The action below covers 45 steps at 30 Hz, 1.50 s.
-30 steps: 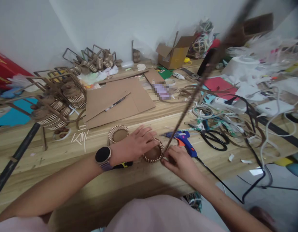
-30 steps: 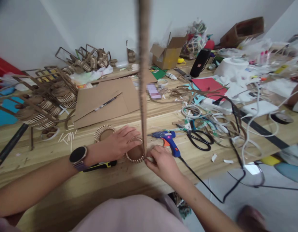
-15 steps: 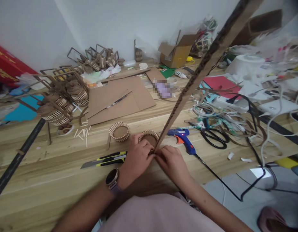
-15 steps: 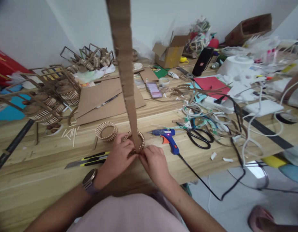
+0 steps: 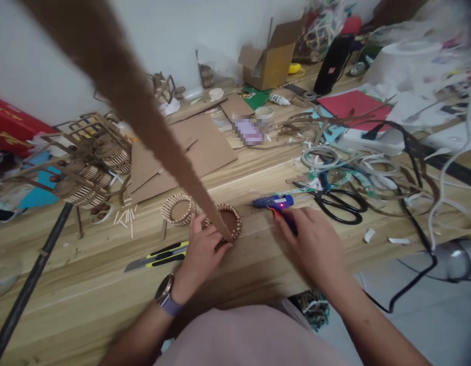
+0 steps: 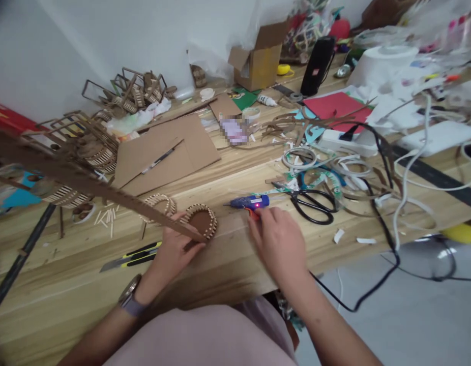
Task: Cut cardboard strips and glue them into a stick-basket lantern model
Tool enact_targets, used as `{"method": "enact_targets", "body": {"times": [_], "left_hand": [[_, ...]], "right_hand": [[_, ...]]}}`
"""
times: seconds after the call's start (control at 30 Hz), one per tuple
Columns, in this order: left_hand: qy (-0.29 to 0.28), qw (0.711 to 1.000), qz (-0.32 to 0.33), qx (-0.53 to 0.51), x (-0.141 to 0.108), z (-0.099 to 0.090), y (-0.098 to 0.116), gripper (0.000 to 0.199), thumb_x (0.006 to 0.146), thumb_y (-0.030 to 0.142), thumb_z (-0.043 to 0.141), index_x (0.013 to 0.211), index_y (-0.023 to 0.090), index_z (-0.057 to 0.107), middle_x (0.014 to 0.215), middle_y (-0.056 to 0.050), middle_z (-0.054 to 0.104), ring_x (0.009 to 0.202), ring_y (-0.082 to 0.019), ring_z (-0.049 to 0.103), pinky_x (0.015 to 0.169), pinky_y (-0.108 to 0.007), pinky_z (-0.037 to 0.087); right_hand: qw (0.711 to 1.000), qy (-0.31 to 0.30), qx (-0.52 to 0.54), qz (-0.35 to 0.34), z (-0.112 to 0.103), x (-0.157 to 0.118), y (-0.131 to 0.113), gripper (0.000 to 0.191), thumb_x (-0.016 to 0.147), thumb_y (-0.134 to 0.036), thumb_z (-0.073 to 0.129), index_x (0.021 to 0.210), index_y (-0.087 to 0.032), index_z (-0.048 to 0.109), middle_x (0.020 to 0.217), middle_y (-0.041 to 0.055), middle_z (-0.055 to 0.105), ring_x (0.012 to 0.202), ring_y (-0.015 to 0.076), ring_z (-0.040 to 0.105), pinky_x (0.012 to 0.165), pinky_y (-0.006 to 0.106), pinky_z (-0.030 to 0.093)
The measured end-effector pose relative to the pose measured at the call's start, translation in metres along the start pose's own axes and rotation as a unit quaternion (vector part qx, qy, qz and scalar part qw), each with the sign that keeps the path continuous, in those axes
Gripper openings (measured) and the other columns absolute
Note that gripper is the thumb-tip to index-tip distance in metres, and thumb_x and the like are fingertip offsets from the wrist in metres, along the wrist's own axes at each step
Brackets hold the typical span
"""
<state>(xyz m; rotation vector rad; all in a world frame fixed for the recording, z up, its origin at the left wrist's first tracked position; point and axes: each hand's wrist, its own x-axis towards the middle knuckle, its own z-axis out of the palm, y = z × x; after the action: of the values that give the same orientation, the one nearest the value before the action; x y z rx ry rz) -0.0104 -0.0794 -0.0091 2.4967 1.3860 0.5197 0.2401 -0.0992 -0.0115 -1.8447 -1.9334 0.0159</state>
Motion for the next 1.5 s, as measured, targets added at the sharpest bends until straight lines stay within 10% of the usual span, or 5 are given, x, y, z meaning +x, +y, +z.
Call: {"method": "enact_targets", "body": {"times": [0.53, 0.8, 1.5], "left_hand": [[0.043, 0.997, 0.034, -0.055, -0.008, -0.009, -0.017, 0.005, 0.089, 0.025, 0.068, 0.090, 0.027, 0.072, 0.087, -0.002, 0.073, 0.133, -0.029, 0.042, 0.119, -0.066, 0.017], [0.031, 0.997, 0.032, -0.063, -0.006, -0.008, -0.020, 0.013, 0.092, 0.023, 0.062, 0.088, 0.026, 0.074, 0.088, -0.003, 0.074, 0.135, -0.029, 0.043, 0.120, -0.067, 0.016], [0.001, 0.996, 0.023, -0.089, -0.006, -0.011, -0.024, 0.028, 0.081, 0.003, 0.062, 0.093, 0.026, 0.073, 0.091, -0.001, 0.075, 0.136, -0.030, 0.043, 0.119, -0.061, 0.025]], "right_hand": [[0.977, -0.070, 0.184, 0.088, -0.005, -0.004, 0.046, 0.035, 0.091, -0.052, 0.050, 0.102, -0.021, 0.064, 0.091, 0.0108, 0.066, 0.081, 0.0263, 0.065, 0.068, 0.038, 0.052], [0.886, -0.200, 0.394, 0.137, -0.026, -0.014, 0.024, 0.026, 0.082, -0.049, 0.063, 0.093, -0.027, 0.056, 0.077, 0.0031, 0.070, 0.064, 0.0201, 0.065, 0.053, 0.030, 0.053], [0.881, -0.247, 0.403, 0.038, -0.023, -0.010, -0.009, 0.016, 0.086, -0.030, 0.055, 0.095, -0.025, 0.068, 0.087, 0.0053, 0.077, 0.076, 0.0214, 0.073, 0.068, 0.032, 0.060]]}}
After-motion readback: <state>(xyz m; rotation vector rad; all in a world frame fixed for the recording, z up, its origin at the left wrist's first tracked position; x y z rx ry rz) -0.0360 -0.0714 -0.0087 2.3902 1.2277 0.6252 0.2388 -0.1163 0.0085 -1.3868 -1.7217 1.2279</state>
